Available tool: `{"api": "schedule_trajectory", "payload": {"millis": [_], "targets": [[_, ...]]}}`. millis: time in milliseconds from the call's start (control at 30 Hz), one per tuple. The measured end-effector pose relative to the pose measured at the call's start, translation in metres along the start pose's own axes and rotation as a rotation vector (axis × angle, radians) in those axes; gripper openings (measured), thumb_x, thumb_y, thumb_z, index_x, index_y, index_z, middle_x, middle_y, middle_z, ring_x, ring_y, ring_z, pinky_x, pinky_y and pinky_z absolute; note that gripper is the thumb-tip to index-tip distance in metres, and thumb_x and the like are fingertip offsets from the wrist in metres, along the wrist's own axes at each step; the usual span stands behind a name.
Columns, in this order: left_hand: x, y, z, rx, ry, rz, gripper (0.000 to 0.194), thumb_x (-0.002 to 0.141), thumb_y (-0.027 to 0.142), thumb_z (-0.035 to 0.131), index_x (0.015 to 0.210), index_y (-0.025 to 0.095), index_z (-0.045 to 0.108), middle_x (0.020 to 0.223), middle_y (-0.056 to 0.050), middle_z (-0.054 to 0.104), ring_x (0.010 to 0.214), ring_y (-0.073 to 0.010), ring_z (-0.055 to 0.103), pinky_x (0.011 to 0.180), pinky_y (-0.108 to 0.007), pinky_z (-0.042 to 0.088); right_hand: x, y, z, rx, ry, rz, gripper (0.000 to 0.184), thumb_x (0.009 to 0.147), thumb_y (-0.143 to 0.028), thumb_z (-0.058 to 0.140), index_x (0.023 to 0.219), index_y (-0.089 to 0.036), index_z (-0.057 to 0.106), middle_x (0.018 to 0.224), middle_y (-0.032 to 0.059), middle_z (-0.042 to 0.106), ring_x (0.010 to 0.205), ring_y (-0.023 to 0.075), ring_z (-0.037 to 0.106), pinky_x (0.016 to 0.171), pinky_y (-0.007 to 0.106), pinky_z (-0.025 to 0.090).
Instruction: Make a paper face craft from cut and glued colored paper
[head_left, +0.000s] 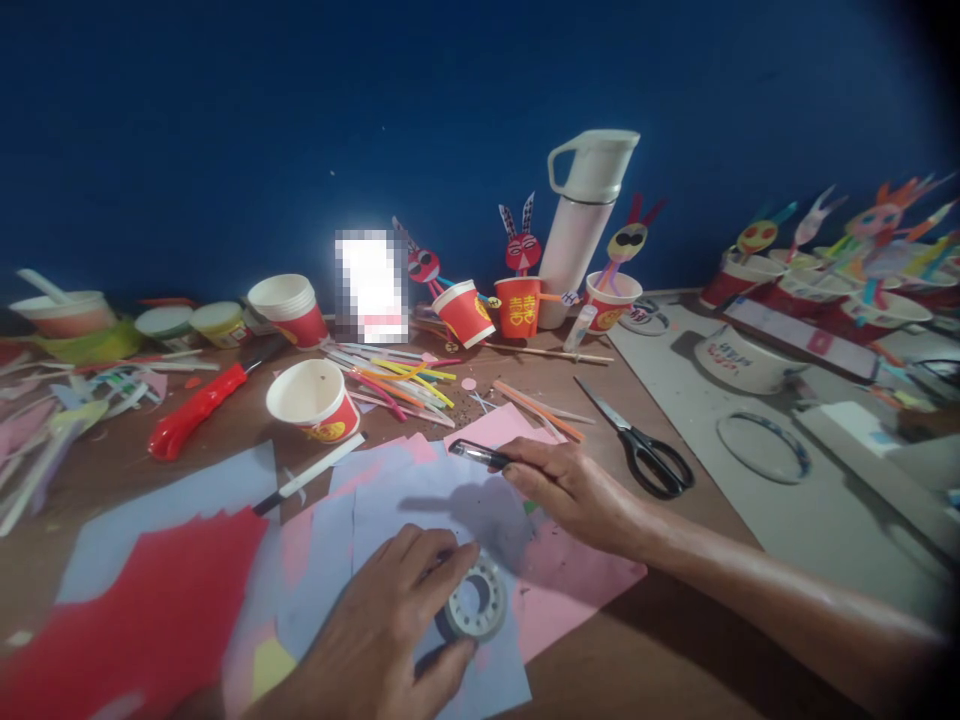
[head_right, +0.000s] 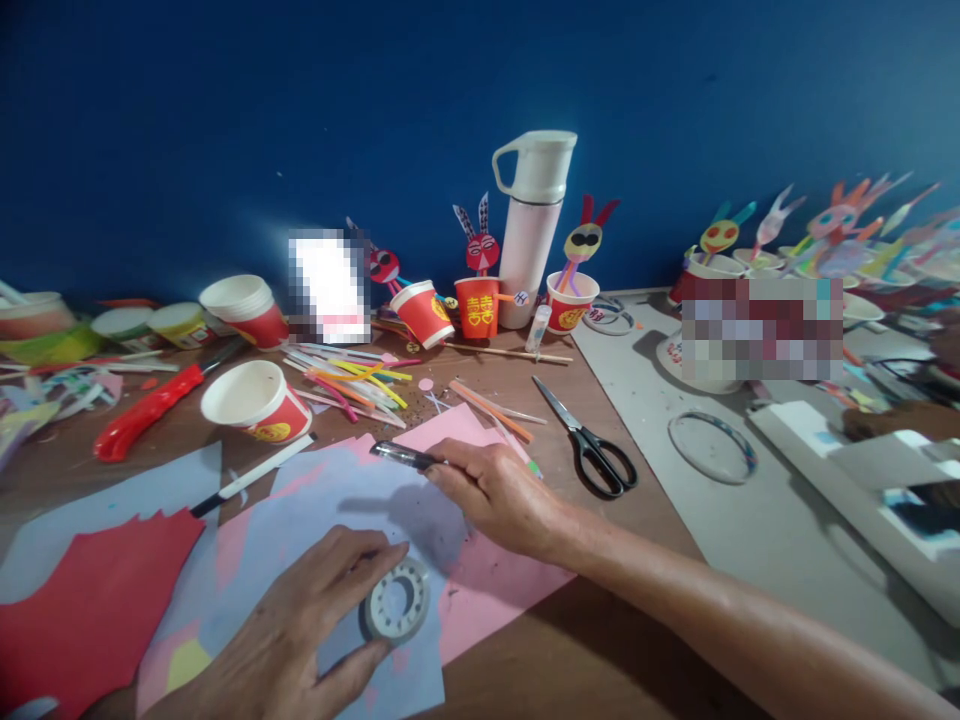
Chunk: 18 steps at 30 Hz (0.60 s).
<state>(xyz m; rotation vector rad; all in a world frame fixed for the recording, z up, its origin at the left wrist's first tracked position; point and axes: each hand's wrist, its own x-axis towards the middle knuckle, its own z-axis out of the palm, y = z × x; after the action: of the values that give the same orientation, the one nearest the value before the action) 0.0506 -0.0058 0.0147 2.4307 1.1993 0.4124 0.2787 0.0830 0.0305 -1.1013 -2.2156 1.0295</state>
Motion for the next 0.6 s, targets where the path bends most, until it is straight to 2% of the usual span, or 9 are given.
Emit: {"api": "schedule_trajectory", "payload": {"millis": [133,200,267,367,433,500,600], "targets": [[-0.004,0.0,-0.004,-0.07,0.078,-0.019,0.058,0.071,0.017,0.069,0.126,0.025,0.05,0.117,-0.007,0.06,0.105,-0.0254,0.06,0.089,-0.037,0.054,-0.008,-0.006,0.001,-0.026,-0.047,-0.001,0.025,0.099,-0.029,0.042,0.101,-0.017,0.064,0.074,0.0004,0.064,0.062,0.0129,0.055,0.058,0.023,0.039],[-0.007,-0.003,-0.007,-0.173,0.174,-0.054,0.039,0.08,0.024,0.065,0.117,0.026,0.053,0.115,-0.006,0.059,0.105,-0.0223,0.059,0.087,-0.032,0.052,-0.014,-0.01,0.003,-0.075,-0.063,-0.029,0.026,0.098,-0.029,0.042,0.101,-0.016,0.064,0.074,0.0022,0.065,0.061,0.0143,0.056,0.057,0.025,0.038],[-0.009,-0.007,-0.011,-0.293,0.254,-0.1,0.019,0.089,0.035,0.058,0.104,0.025,0.056,0.104,-0.004,0.059,0.094,-0.0185,0.06,0.077,-0.027,0.052,-0.021,-0.015,0.007,-0.169,-0.091,-0.113,0.029,0.098,-0.028,0.04,0.099,-0.014,0.065,0.073,0.0038,0.065,0.059,0.0154,0.055,0.055,0.027,0.036],[-0.006,-0.009,-0.014,-0.403,0.206,-0.154,0.029,0.092,0.05,0.051,0.089,0.022,0.055,0.083,-0.001,0.056,0.073,-0.0152,0.055,0.063,-0.026,0.046,-0.028,-0.026,0.017,-0.328,-0.134,-0.264,0.03,0.099,-0.024,0.037,0.093,-0.014,0.065,0.07,0.0033,0.063,0.054,0.0157,0.051,0.05,0.029,0.03],[-0.002,-0.006,-0.014,-0.379,0.162,-0.127,0.029,0.095,0.045,0.049,0.078,0.021,0.051,0.072,0.002,0.052,0.066,-0.0132,0.05,0.058,-0.026,0.041,-0.03,-0.034,0.022,-0.425,-0.123,-0.334,0.029,0.099,-0.023,0.039,0.089,-0.015,0.065,0.069,0.0025,0.062,0.053,0.016,0.049,0.048,0.031,0.027],[-0.001,0.0,-0.013,-0.317,0.183,-0.047,0.03,0.098,0.033,0.045,0.07,0.021,0.045,0.065,0.003,0.049,0.062,-0.012,0.047,0.055,-0.025,0.037,-0.028,-0.039,0.024,-0.49,-0.11,-0.401,0.029,0.099,-0.021,0.039,0.086,-0.017,0.064,0.067,0.0018,0.06,0.051,0.0158,0.046,0.047,0.032,0.024],[-0.013,0.006,-0.021,-0.197,0.232,-0.006,0.029,0.098,0.027,0.041,0.07,0.023,0.044,0.062,0.003,0.049,0.06,-0.0132,0.05,0.057,-0.027,0.04,-0.026,-0.032,0.013,-0.495,-0.152,-0.488,0.029,0.099,-0.021,0.039,0.085,-0.018,0.064,0.065,0.0008,0.059,0.05,0.0149,0.045,0.045,0.031,0.025]]}}
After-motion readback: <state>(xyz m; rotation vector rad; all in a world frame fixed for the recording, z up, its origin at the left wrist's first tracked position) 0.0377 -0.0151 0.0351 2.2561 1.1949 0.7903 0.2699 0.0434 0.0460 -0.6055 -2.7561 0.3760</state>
